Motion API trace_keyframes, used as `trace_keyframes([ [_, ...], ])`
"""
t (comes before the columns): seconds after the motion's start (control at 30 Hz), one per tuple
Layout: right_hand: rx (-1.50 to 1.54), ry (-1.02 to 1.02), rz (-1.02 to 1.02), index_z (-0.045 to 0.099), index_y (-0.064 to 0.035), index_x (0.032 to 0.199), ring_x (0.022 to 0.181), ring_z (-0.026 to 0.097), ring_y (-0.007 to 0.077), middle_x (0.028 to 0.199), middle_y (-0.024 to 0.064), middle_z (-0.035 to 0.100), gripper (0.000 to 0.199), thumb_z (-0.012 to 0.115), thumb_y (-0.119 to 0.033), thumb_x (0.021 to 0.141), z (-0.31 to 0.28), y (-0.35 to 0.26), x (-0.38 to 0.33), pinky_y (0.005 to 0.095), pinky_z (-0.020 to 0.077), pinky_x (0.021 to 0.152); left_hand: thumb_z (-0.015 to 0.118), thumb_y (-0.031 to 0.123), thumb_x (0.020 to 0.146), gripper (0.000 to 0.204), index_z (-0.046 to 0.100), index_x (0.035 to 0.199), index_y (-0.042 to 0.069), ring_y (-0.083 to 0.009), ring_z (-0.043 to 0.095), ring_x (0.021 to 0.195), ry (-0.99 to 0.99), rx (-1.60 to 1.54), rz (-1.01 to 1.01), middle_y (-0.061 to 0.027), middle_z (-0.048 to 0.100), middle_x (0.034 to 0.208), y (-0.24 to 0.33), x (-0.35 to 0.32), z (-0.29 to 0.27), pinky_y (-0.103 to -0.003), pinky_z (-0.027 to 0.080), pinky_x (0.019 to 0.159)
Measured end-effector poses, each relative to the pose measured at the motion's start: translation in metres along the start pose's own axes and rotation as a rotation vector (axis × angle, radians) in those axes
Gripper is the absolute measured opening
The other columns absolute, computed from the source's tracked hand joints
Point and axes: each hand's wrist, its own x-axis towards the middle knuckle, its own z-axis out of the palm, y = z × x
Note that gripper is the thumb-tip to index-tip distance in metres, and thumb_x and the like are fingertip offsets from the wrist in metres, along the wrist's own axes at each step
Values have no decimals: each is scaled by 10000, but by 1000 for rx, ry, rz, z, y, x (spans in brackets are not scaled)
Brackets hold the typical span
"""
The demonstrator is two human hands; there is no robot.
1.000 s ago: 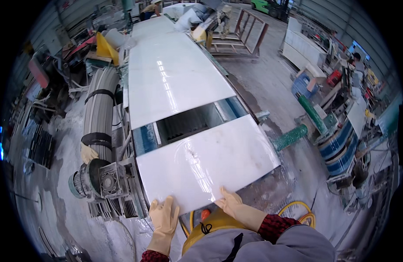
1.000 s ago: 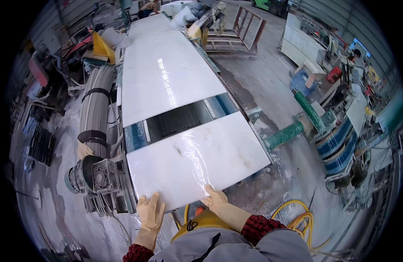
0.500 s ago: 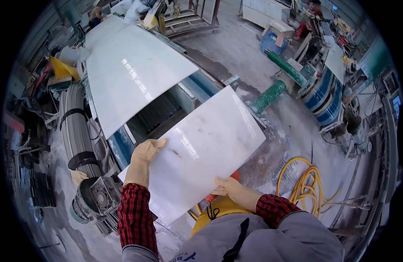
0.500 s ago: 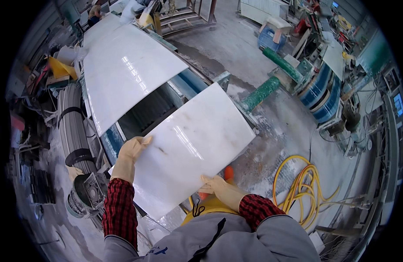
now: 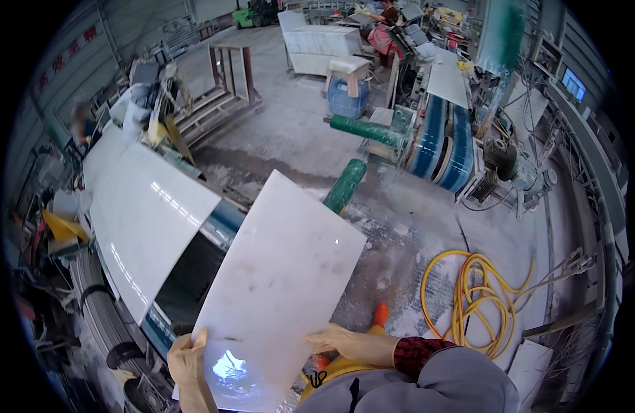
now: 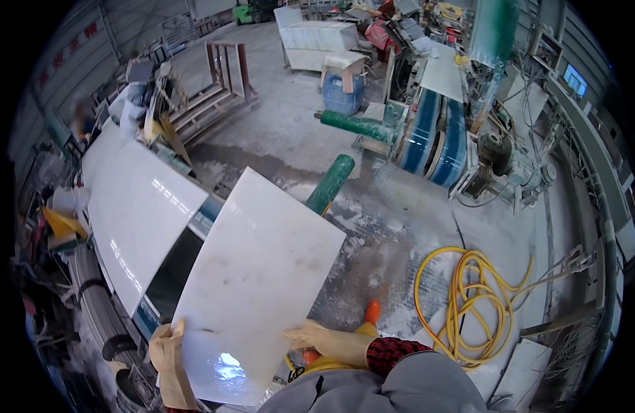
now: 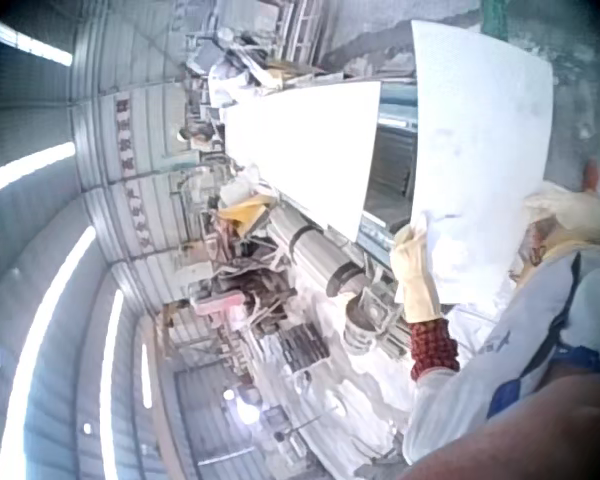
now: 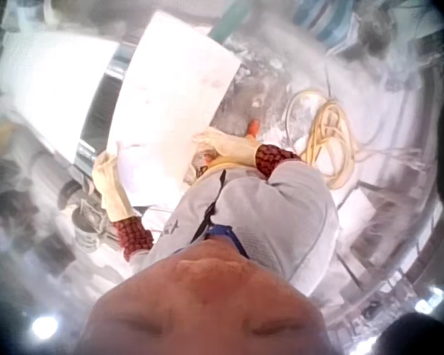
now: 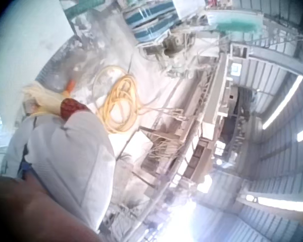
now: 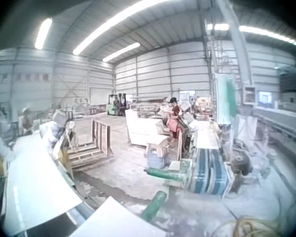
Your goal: The person feeds large white rectangular slabs into a conveyor-based processing machine in a factory setting. They guide the slabs through rollers and a cutting mechanism, then remove the processed pieces and stack them. The person also interacts with a control panel to adjust machine settings during the workflow.
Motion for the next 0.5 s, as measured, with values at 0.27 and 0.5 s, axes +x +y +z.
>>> trace_keyframes([
  [0.27, -153, 283, -451, 739, -42, 1514, 1265, 773, 224, 1389, 130, 821, 463, 818, -160, 1073, -158, -169, -106, 427, 612, 1092, 839, 469, 1031, 494, 817, 917, -12, -214, 618, 634, -28, -361, 99, -95, 670, 687, 157, 38, 130, -413, 495, 637],
  [0.5, -65, 527, -797, 791, -25, 1380, 1201, 757, 161, 1311, 90, 819, 310, 781, -149, 1096, -278, -288, -242, 376, 616, 1018, 619, 626, 1152, 701, 862, 1240, -26, -238, 722, 806, -306, -551, 9, -144, 843, 981, 360, 33, 261, -386, 559, 796],
])
